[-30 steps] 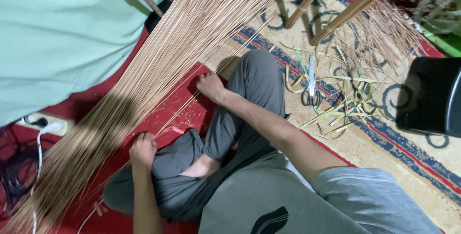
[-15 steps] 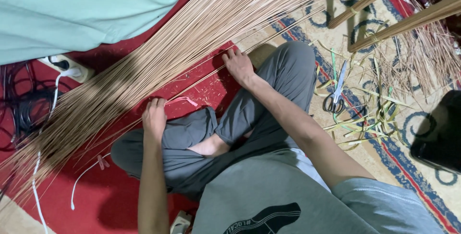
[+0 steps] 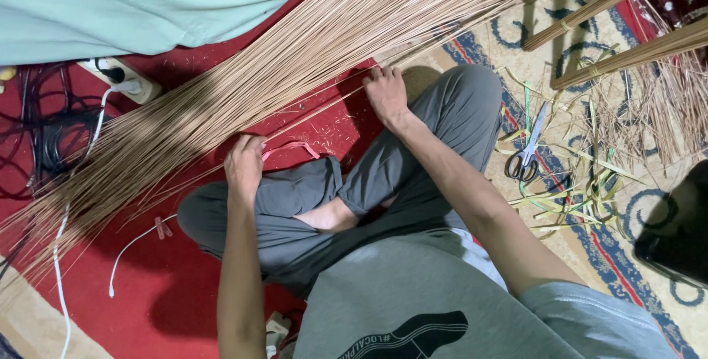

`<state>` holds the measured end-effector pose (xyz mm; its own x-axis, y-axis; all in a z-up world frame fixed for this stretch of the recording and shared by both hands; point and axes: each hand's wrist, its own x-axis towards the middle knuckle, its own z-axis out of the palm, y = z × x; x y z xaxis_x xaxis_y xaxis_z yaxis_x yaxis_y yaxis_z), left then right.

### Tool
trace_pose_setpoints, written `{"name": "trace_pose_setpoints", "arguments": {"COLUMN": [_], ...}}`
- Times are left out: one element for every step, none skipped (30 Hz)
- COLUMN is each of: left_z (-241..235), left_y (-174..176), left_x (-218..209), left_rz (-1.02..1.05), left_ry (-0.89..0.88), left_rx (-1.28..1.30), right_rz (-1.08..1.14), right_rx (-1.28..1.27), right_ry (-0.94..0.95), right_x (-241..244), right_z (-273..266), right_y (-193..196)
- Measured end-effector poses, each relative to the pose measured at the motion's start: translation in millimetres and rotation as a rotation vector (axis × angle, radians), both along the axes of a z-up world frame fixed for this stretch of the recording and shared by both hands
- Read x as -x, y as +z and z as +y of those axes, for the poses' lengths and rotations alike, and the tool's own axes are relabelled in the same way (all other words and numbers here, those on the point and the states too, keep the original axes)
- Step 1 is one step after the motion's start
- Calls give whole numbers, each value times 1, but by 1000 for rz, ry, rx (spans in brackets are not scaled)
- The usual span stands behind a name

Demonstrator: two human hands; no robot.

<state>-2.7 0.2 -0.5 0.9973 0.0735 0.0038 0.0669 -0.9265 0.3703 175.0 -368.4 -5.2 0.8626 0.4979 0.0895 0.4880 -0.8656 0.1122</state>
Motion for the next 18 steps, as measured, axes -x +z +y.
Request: {"name": "trace_pose_setpoints", "arguments": {"left_z": [1, 2, 2, 3, 3, 4, 3, 3, 2, 4, 6, 7, 8, 7, 7, 9, 10, 13], "left_y": [-1, -3, -5, -4, -3, -3, -3, -2, -2, -9, -16, -22, -19, -17, -14, -18, -23, -27], "left_x": [0, 0, 0, 0, -1, 0, 1, 1, 1, 2, 2, 2, 2, 2, 2, 1, 0, 0], "left_rz": [-1, 7, 14, 12, 8, 7, 8, 3, -2, -2, 45, 93, 92, 126, 161, 161, 203, 246], "left_ry": [3, 10, 17, 18, 14, 10, 10, 9, 9, 8, 18, 26, 25, 22, 19, 17, 19, 23], "left_rx": [-1, -6, -11, -12, -11, -11, -11, -19, -28, -28, -22, -16, -16, -30, -45, -44, -46, -48], "right_rz": [-1, 11, 24, 21, 43, 68, 68, 80, 92, 92, 94, 96, 94, 101, 108, 108, 112, 115], "right_rx": [-1, -6, -11, -12, -23, -34, -34, -30, -27, -27, -19, -12, -12, -16, -19, -19, -4, 11], "right_ry": [3, -6, -14, -14, -11, -9, -9, -14, -19, -20, -25, -32, -33, -34, -34, -36, -37, -37], "right_x": [-1, 0, 0, -1, -2, -2, -1, -1, -1, 0, 0, 1, 1, 1, 1, 2, 4, 5], "right_z": [1, 1, 1, -1, -3, -6, -6, -6, -7, -7, -7, -7, -6, -6, -6, -6, -5, -4], "right_y": [2, 3, 5, -4, -14, -23, -24, -25, -26, -25, -25, -24, -22, -20, -19, -15, -12, -8]}}
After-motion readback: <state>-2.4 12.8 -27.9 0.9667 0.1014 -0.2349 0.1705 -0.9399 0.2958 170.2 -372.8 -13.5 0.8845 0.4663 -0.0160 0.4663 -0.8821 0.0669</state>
